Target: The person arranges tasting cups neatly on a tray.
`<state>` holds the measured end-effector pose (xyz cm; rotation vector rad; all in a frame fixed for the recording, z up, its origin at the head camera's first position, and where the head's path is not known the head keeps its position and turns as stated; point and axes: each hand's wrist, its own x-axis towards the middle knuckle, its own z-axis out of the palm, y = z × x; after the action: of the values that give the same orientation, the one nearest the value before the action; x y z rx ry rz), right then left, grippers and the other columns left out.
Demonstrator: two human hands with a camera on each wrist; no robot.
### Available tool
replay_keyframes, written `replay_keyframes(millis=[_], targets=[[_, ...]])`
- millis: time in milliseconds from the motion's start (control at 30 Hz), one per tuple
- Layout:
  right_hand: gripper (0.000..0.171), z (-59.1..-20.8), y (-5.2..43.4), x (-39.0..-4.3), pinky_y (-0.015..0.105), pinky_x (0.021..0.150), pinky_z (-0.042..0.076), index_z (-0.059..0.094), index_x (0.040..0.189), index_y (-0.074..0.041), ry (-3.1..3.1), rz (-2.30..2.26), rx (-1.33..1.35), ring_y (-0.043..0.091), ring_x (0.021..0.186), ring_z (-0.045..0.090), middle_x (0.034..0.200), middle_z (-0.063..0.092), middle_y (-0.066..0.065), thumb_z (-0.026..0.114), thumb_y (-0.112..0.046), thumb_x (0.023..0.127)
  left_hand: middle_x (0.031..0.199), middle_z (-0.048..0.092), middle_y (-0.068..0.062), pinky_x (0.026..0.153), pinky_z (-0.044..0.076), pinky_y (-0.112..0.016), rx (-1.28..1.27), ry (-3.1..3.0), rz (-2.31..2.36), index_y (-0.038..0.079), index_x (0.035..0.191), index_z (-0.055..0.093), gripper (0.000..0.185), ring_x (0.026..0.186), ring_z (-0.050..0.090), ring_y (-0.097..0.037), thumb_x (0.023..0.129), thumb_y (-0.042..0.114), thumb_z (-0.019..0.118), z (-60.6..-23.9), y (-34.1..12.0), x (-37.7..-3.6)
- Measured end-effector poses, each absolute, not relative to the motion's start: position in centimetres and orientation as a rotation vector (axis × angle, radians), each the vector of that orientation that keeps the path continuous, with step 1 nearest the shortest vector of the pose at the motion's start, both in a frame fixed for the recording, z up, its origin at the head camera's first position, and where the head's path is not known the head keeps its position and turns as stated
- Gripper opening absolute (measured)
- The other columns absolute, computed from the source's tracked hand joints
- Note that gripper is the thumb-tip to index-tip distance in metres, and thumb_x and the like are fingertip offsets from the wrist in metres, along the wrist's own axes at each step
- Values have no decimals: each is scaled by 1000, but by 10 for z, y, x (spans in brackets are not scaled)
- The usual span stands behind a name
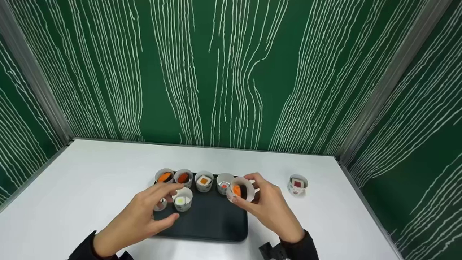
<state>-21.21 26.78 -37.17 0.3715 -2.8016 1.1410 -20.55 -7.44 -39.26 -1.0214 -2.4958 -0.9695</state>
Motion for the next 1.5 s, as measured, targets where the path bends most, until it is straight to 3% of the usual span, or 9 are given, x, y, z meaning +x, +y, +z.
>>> replay_keyframes(millis=[433, 600, 733, 1100, 1500], targets=[[63, -367, 245, -204, 24, 76, 56, 59, 142, -15, -2879, 1132, 475, 5, 83, 68, 116, 69, 6, 83, -47, 93, 139, 66, -7, 97, 61, -38, -1019, -2551, -1008, 15, 152, 56, 62, 121, 70, -21, 96, 18, 82, -392, -70, -203], [62, -370, 238, -202, 26, 80, 59, 60, 141, -18, -2883, 1149, 550, 6, 83, 68, 116, 69, 6, 82, -49, 93, 136, 66, -6, 93, 62, -32, -1045, -2553, -1025, 15, 152, 56, 61, 111, 73, -15, 97, 17, 81, -395, -68, -201], [60, -373, 232, -201, 25, 79, 58, 59, 141, -18, -2883, 1200, 602, 6, 84, 68, 118, 69, 6, 82, -47, 94, 131, 67, -5, 88, 61, -28, -1072, -2545, -1034, 16, 152, 56, 60, 103, 72, -11, 98, 17, 80, -398, -67, -199], [63, -381, 216, -198, 24, 73, 56, 56, 148, -15, -2872, 1335, 741, 5, 79, 63, 127, 70, 5, 81, -41, 96, 125, 68, -2, 88, 60, -26, -1098, -2533, -1027, 16, 150, 57, 59, 104, 70, -11, 97, 17, 81, -404, -61, -197], [59, -391, 201, -195, 23, 70, 55, 59, 146, -15, -2866, 1412, 825, 4, 77, 61, 123, 71, 2, 82, -40, 96, 125, 68, -2, 86, 56, -20, -1130, -2534, -1092, 12, 146, 60, 54, 101, 66, -8, 97, 16, 80, -411, -56, -198]])
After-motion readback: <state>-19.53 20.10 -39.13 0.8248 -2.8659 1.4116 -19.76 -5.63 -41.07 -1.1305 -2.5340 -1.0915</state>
